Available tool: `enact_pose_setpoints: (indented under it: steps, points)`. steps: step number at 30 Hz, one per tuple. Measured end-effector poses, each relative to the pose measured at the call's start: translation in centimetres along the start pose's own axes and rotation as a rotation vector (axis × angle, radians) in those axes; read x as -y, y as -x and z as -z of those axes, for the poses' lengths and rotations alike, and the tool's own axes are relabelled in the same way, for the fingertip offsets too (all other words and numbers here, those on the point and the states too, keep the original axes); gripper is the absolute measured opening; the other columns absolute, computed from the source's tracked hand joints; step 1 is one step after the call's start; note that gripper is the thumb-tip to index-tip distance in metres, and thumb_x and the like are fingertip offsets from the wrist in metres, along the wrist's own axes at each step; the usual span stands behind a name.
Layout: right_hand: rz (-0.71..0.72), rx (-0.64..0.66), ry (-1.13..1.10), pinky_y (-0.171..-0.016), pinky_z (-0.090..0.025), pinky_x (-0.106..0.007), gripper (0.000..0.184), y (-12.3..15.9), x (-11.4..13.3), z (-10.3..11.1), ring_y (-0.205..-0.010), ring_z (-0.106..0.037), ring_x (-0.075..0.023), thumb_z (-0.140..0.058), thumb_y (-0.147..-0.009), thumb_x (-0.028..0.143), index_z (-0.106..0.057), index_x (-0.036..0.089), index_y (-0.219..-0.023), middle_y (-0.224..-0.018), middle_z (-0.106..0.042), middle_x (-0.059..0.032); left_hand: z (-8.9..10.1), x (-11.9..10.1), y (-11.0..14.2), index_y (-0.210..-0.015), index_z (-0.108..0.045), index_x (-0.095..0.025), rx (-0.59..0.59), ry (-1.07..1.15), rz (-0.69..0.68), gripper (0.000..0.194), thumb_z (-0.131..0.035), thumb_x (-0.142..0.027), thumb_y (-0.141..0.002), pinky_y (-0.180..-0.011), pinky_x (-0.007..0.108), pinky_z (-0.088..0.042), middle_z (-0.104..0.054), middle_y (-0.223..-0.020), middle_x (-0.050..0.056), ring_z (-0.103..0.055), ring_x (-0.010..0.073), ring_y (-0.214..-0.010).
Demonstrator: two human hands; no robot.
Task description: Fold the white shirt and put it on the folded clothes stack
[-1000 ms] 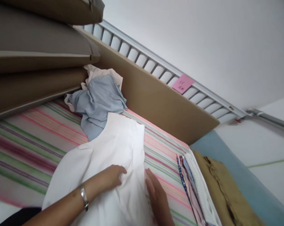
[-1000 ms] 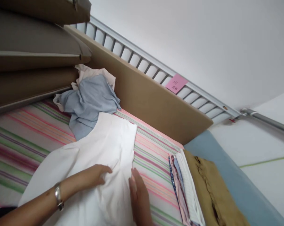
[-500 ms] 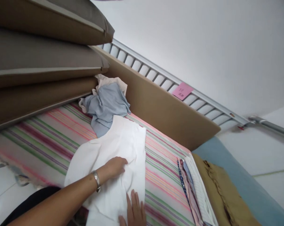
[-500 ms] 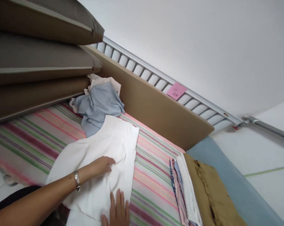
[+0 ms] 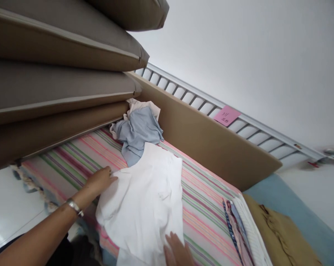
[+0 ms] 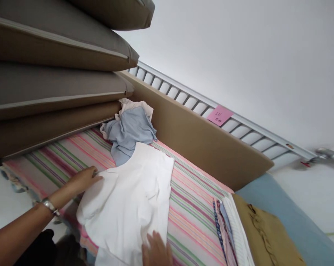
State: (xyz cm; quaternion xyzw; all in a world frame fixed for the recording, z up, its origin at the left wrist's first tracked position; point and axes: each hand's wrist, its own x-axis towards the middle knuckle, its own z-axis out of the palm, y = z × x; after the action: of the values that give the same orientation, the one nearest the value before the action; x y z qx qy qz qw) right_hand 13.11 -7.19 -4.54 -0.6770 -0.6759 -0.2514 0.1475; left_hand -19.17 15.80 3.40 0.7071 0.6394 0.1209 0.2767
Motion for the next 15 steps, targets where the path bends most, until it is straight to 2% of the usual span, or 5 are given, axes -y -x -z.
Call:
enact_pose_setpoints:
  steps: [3, 5, 10, 13, 15]
  points:
    - [0.004, 0.032, -0.085, -0.097, -0.041, -0.047, 0.045, -3.4, 1.2, 1.1, -0.123, -0.046, -0.0261, -0.037, -0.089, 0.037, -0.045, 0.020, -0.130, -0.136, -0.047, -0.0106, -0.2, 0.2, 0.5, -0.094, -0.060, -0.013, 0.112, 0.061, 0.042, 0.037, -0.053, -0.044, -0.075, -0.067, 0.027, -0.042, -0.067, -0.096, 0.012, -0.062, 0.0235, -0.086]
    - [0.052, 0.081, -0.118, -0.095, -0.044, -0.047, 0.052, -4.7, 2.6, 0.5, -0.127, -0.040, -0.0277, -0.041, -0.088, 0.037, -0.036, 0.019, -0.137, -0.142, -0.038, -0.0119, -0.6, -0.1, 0.7, -0.095, -0.061, -0.013, 0.162, 0.065, 0.000, 0.035, -0.057, -0.038, -0.072, -0.069, 0.027, -0.042, -0.067, -0.100, 0.013, -0.062, 0.0241, -0.090]
    - [0.108, 0.182, -0.203, -0.086, -0.052, -0.047, 0.046, -4.7, 3.3, -2.0, -0.117, -0.051, -0.0298, -0.051, -0.082, 0.039, -0.052, 0.024, -0.125, -0.129, -0.053, -0.0094, -1.0, -1.1, 0.9, -0.091, -0.064, -0.013, 0.222, 0.054, -0.064, 0.023, -0.055, -0.022, -0.071, -0.072, 0.026, -0.043, -0.068, -0.099, 0.012, -0.063, 0.0226, -0.090]
    - [0.005, 0.324, -0.415, -0.084, -0.054, -0.038, 0.035, -7.3, 2.5, -0.1, -0.105, -0.061, -0.0254, -0.051, -0.081, 0.043, -0.065, 0.025, -0.108, -0.114, -0.064, -0.0073, -0.6, -2.1, 1.1, -0.090, -0.064, -0.014, 0.243, 0.139, -0.117, 0.022, -0.052, -0.016, -0.071, -0.072, 0.024, -0.043, -0.068, -0.098, 0.009, -0.063, 0.0209, -0.090]
    - [-0.203, 0.428, -0.576, -0.085, -0.052, -0.031, 0.036, -11.1, 2.9, 1.8, -0.099, -0.064, -0.0207, -0.043, -0.085, 0.043, -0.066, 0.022, -0.105, -0.108, -0.068, -0.0065, -0.2, -3.1, 1.5, -0.088, -0.063, -0.014, 0.249, 0.216, -0.170, 0.022, -0.052, -0.015, -0.069, -0.073, 0.024, -0.044, -0.067, -0.097, 0.008, -0.062, 0.0209, -0.091]
